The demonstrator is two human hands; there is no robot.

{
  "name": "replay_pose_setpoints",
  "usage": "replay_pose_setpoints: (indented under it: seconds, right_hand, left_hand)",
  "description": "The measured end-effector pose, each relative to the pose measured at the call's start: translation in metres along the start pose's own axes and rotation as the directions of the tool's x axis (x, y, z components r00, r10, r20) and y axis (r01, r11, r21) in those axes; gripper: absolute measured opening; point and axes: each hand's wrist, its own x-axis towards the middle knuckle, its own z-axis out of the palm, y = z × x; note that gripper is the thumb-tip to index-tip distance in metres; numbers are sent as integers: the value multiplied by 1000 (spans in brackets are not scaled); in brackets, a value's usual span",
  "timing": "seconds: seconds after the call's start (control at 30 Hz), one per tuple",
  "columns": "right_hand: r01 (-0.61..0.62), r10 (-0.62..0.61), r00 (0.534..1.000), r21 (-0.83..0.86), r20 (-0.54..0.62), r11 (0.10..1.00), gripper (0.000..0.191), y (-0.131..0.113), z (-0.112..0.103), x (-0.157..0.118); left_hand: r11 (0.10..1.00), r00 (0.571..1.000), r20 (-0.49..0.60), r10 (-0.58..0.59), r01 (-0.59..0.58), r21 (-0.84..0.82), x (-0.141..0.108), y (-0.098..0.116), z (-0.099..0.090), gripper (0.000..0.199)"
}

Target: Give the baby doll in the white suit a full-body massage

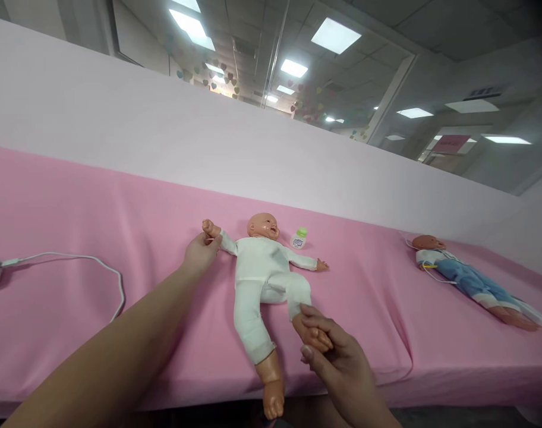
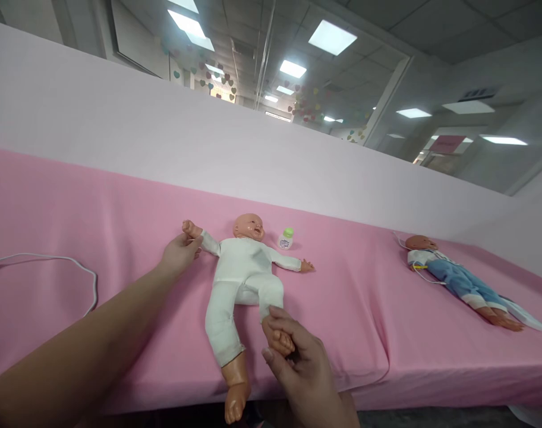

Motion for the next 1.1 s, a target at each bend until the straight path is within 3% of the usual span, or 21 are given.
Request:
replay_pose_setpoints:
  seconds: [0.13,0.27,0.33,0.43,0.5,0.6,0.7,0.77,0.93,1.1]
  right_hand:
    - [10,-3,997,-92,83,996,37,21,-3,-30]
    - [24,3,982,-144,187,989,43,34,-4,-38]
    - [20,9,982,-153,188,988,42,34,-6,-36]
    - [4,22,985,-152,169,988,42,25,-8,-30]
    - [-20,37,992,-132,125,991,41,16,-8,-21]
    - [-24,25,1000,-56,12,998,39,3,-3,4]
    - [-49,52,997,59,-53,997,39,0,7,38]
    - [-87,93,995,127,-42,988,39,4,16,60]
    - [-67,72,997,207,-15,976,38,21,30,89]
    - [-116,112,993,168,37,979,37,13,19,70]
  left_hand:
    - [987,993,16,-116,117,-109,5,-3,-2,36]
    - [988,993,4,-118,118,-97,1,1,-2,32]
    - [998,998,-7,-60,59,-27,-4,6,-2,31]
    - [985,992,16,124,-125,121,-14,14,0,28]
    - [931,960,60,273,-280,233,-23,19,7,29]
    - [775,866,176,469,-498,389,-38,22,24,31]
    - [640,774,278,568,-629,441,-48,21,38,23]
    - [597,748,304,590,-658,458,-51,19,41,21]
    - [588,752,307,584,-652,480,-51,15,38,23]
    - [626,786,273,555,-610,486,-54,18,39,29]
